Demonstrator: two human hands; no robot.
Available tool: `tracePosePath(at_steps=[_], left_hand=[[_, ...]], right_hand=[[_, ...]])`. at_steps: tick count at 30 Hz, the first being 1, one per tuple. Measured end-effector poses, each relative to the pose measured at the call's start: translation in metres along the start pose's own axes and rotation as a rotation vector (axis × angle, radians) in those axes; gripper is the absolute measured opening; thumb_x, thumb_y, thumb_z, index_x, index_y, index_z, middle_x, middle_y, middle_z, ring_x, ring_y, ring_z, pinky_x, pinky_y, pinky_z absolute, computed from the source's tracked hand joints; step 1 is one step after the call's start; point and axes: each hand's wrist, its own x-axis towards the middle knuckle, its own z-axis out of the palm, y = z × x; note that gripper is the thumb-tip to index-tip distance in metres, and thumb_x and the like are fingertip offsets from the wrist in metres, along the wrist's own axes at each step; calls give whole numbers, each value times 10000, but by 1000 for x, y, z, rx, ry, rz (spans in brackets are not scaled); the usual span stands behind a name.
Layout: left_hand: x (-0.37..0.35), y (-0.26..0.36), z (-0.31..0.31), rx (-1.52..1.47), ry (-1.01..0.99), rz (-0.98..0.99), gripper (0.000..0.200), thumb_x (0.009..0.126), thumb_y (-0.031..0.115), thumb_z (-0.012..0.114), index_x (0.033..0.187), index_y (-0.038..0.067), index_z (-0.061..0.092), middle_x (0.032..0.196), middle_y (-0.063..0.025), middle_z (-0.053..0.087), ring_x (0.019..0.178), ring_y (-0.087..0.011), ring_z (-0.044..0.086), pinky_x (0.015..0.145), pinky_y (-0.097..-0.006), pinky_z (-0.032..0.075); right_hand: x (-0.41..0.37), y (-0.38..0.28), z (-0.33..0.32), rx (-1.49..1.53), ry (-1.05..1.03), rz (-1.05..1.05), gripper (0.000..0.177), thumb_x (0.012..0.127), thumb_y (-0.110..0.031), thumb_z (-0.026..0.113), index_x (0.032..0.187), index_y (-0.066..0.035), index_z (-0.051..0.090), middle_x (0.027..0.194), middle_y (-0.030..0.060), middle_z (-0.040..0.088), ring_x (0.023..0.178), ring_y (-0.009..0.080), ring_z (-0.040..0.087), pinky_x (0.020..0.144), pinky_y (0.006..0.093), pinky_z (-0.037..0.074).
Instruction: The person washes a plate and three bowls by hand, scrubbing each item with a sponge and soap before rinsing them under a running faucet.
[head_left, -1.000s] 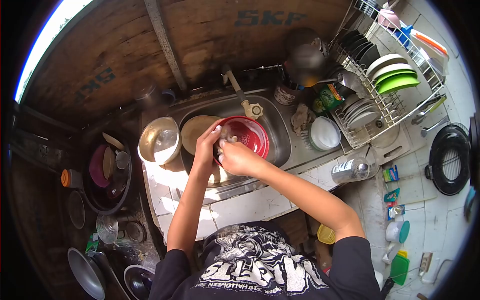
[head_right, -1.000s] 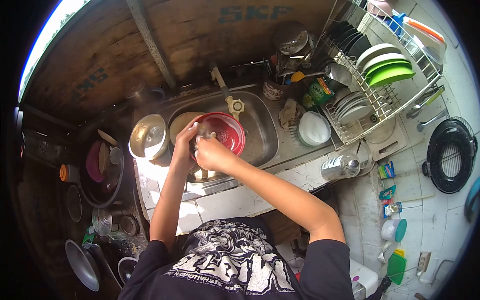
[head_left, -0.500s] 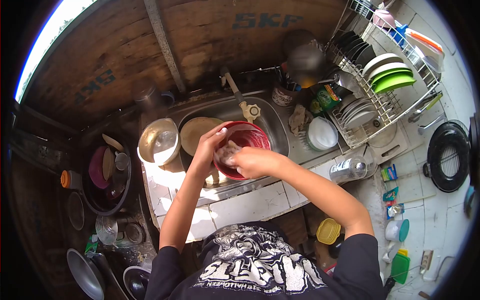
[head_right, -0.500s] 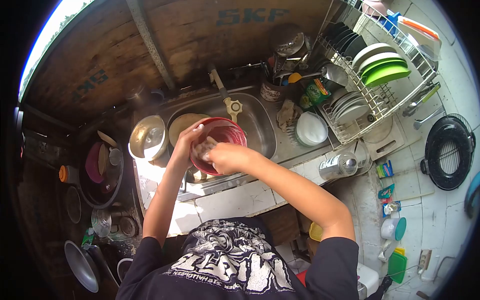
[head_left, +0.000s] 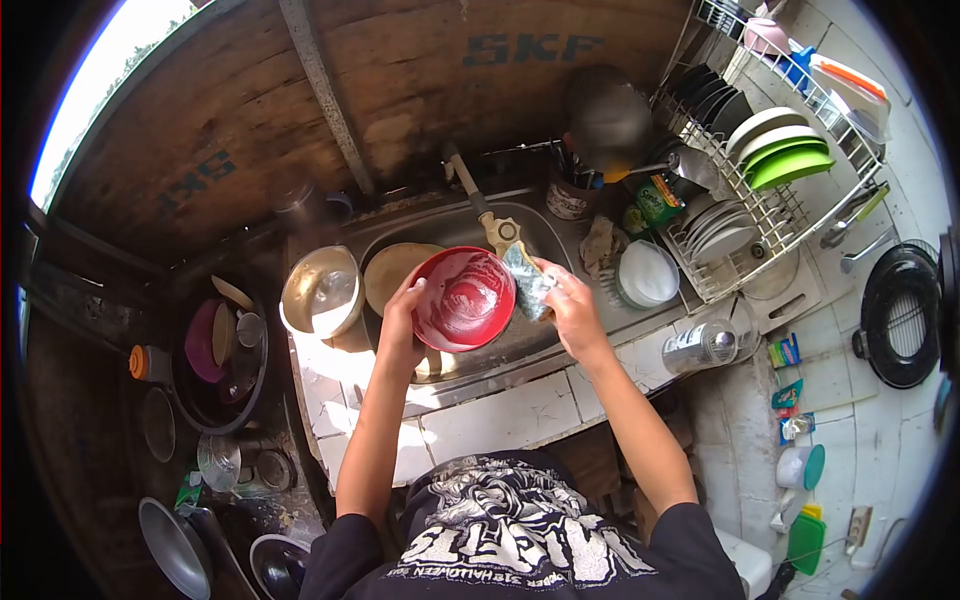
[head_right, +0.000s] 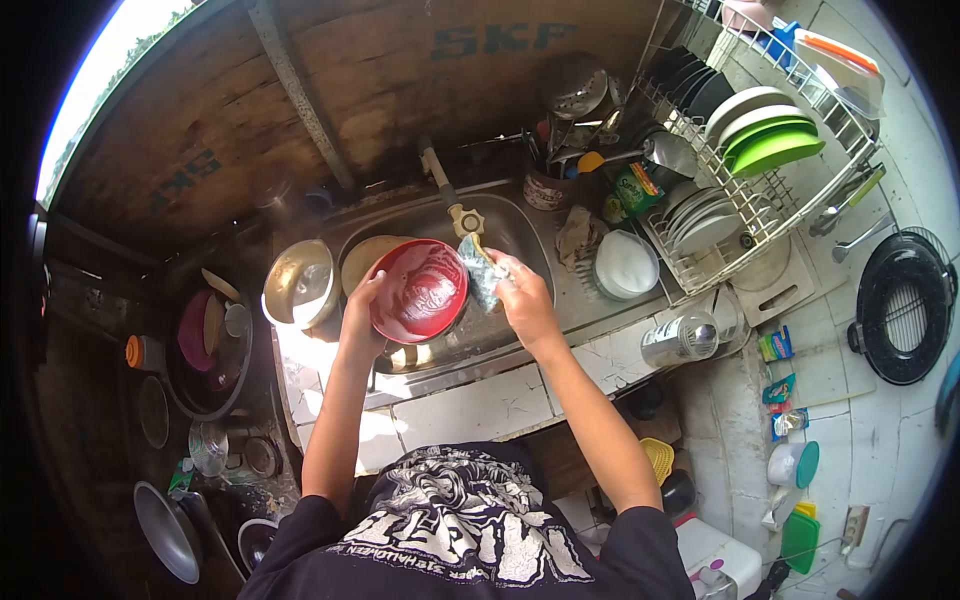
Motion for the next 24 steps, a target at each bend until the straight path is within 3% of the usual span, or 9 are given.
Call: tracePosePath(at_steps=[6, 10, 13, 14, 15, 19, 20, 23, 24], left_hand=[[-1, -14, 4, 83, 41, 18, 408, 919, 56, 423, 1308, -47, 493, 1255, -163, 567, 1130, -247, 562, 963, -347, 452], [1, 2, 10, 350, 39, 83, 367, 915, 96, 505, 1256, -31, 553, 1222, -160, 581, 1085, -275, 584, 947, -353, 451], [-1, 17, 22, 1368, 219, 671, 376, 900, 176, 573, 1239, 15, 569, 1177, -175, 582, 1050, -340, 587, 924, -381, 451], [-6, 21, 28, 1631, 169, 947, 420, 863, 250, 634, 1225, 49, 566, 1158, -196, 564, 1033, -381, 578, 882, -412, 458], [-21, 30, 48, 1791, -1, 1041, 474, 844, 271, 652, 1247, 49, 536, 1172, -180, 573, 1071, -338, 575, 878, -427, 454], [-25, 0, 61, 1780, -566, 532, 416, 815, 266, 694, 1167, 72, 585, 937, -133, 659, 785, -318, 654, 676, -413, 513], [-22, -3, 61, 1873, -559, 437, 388, 803, 265, 711, 1123, 79, 596, 839, -150, 650, 647, -320, 629, 568, -379, 502], [-4, 9, 57, 1465, -481, 146, 324, 832, 185, 693, 1093, 23, 589, 841, -128, 662, 674, -228, 643, 626, -334, 502], [5, -3, 39, 1040, -458, 45, 277, 867, 108, 657, 1092, -33, 578, 914, -75, 666, 796, -111, 616, 721, -275, 494]], right_hand=[[-16, 28, 45, 480, 226, 169, 499, 891, -190, 616, 1307, -19, 398, 1120, 69, 568, 1083, 142, 527, 955, 295, 403], [2, 27, 35, 346, 130, 242, 518, 835, -237, 654, 1263, -87, 404, 1098, 89, 558, 997, 174, 570, 834, 342, 489], [17, 38, 23, 327, 235, 374, 523, 800, -203, 648, 1239, -53, 407, 1077, 102, 569, 946, 188, 600, 816, 330, 516], [19, 37, 23, 307, 311, 411, 329, 787, -173, 610, 1092, -87, 523, 1028, 67, 604, 925, 182, 624, 710, 345, 548], [21, 33, 24, 330, 310, 426, 377, 790, -174, 615, 1128, -59, 491, 1035, 83, 592, 941, 187, 611, 749, 352, 534], [25, 21, 30, 279, 294, 386, 462, 841, -241, 639, 1182, -6, 434, 1045, 111, 567, 967, 192, 581, 833, 346, 491], [25, 15, 36, 208, 323, 313, 458, 855, -267, 644, 1170, -7, 439, 1047, 111, 568, 957, 191, 585, 831, 336, 489], [27, 28, 39, -275, 362, -66, 409, 917, -369, 610, 1106, -20, 506, 1038, 102, 592, 958, 213, 585, 842, 338, 467], [22, 16, 47, -470, 329, -254, 397, 917, -353, 602, 1091, -8, 512, 1045, 133, 597, 987, 268, 583, 866, 355, 462]])
